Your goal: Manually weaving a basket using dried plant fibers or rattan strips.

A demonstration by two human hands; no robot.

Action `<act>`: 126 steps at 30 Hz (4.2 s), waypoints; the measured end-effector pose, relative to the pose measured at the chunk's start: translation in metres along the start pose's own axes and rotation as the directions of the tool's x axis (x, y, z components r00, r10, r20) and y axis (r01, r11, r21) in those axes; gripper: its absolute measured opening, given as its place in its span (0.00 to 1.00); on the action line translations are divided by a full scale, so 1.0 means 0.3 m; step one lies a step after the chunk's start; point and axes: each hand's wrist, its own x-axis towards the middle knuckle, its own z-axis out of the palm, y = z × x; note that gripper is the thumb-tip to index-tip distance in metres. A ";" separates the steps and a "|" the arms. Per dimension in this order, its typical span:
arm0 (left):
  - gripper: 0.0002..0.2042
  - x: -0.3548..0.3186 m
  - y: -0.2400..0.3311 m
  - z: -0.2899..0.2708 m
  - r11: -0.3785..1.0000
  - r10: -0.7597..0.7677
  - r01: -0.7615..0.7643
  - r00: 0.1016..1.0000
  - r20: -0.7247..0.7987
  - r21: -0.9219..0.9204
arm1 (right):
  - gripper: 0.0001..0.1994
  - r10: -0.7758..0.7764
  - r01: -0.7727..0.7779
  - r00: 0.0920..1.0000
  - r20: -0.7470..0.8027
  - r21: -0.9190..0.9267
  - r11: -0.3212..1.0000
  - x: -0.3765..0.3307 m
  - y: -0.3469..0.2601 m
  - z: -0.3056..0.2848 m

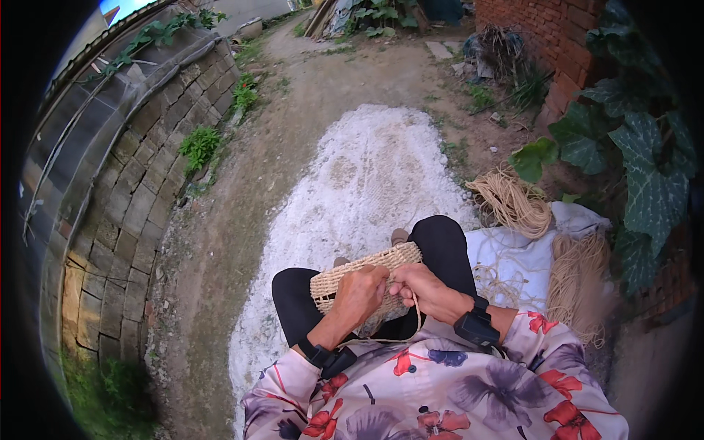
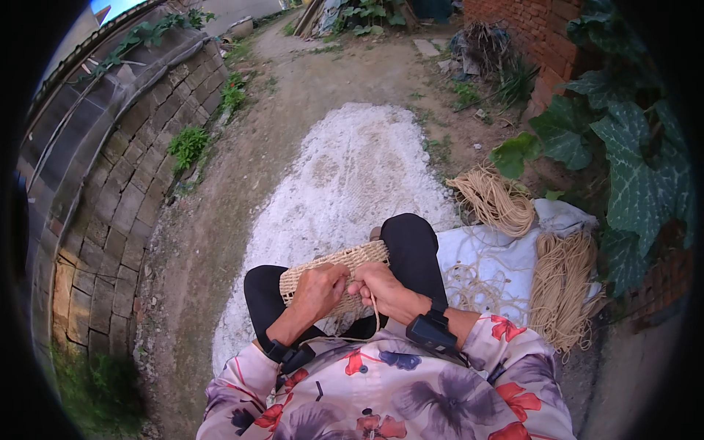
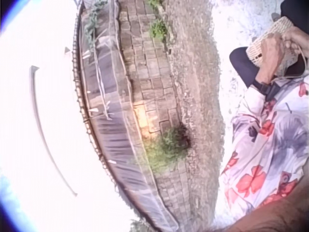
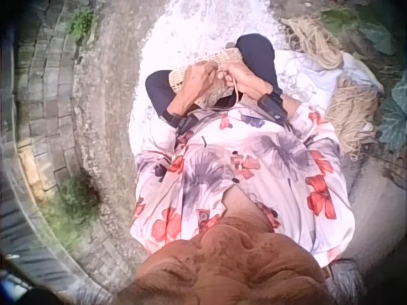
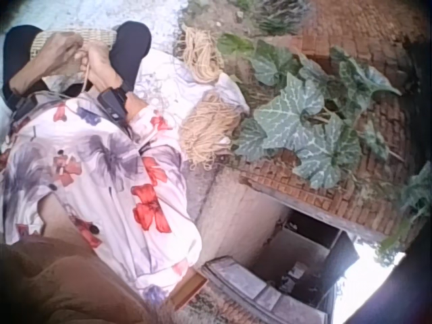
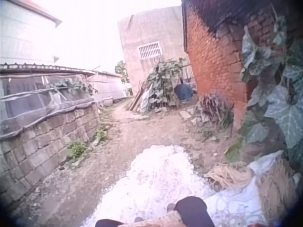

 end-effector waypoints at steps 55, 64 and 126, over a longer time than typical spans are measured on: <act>0.03 -0.165 -0.048 -0.119 0.961 -0.222 0.203 0.971 -0.087 -0.185 | 0.03 -0.687 0.636 0.500 0.527 -0.762 -0.122 -0.074 -0.059 0.029; 0.03 -0.182 -0.055 -0.090 0.987 -0.132 0.110 0.972 -0.192 -0.121 | 0.07 -0.588 0.600 0.460 0.666 -0.721 -0.347 -0.085 -0.064 0.055; 0.08 -0.762 -0.659 -0.762 0.274 -0.703 0.807 0.540 -0.464 0.523 | 0.06 -0.736 0.476 0.677 0.009 -0.768 0.429 0.038 -0.088 -0.305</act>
